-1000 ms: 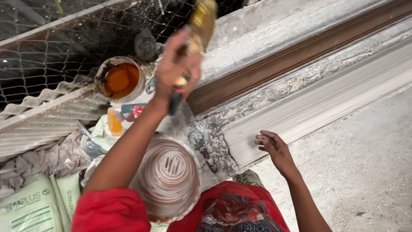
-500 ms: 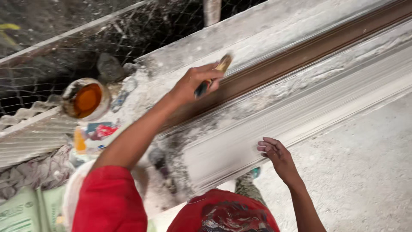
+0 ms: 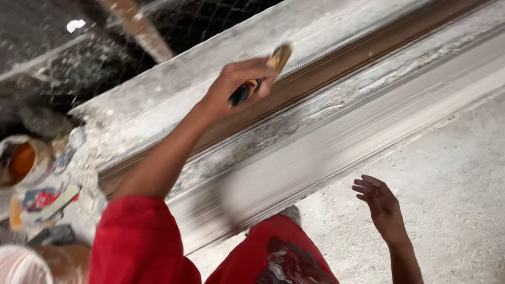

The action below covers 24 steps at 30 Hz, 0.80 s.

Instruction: The person scrubs a long brown molding with a small brush, then applies a liquid with a paintbrush. They later fill a bucket with water from a tap using a pink cup and carry the bucket away.

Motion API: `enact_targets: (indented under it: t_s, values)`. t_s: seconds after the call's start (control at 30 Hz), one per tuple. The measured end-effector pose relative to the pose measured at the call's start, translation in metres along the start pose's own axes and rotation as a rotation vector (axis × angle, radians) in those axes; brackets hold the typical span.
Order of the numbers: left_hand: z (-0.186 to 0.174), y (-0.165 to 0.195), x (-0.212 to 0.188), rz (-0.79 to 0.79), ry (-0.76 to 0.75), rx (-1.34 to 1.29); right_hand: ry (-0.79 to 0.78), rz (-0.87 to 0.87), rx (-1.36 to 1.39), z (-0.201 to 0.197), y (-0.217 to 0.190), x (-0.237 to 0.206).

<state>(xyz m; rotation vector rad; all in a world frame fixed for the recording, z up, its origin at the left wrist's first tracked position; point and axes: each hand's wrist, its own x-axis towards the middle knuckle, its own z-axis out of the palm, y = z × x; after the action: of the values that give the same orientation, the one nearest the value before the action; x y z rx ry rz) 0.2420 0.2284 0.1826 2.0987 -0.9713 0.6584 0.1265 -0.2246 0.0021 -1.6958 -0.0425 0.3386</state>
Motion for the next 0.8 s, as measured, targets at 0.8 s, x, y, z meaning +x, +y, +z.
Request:
enact_targets:
  t_s: [0.8]
  values:
    - [0.322, -0.133, 0.334, -0.264, -0.035, -0.082, -0.037, -0.153, -0.196, -0.329, -0.02, 0.333]
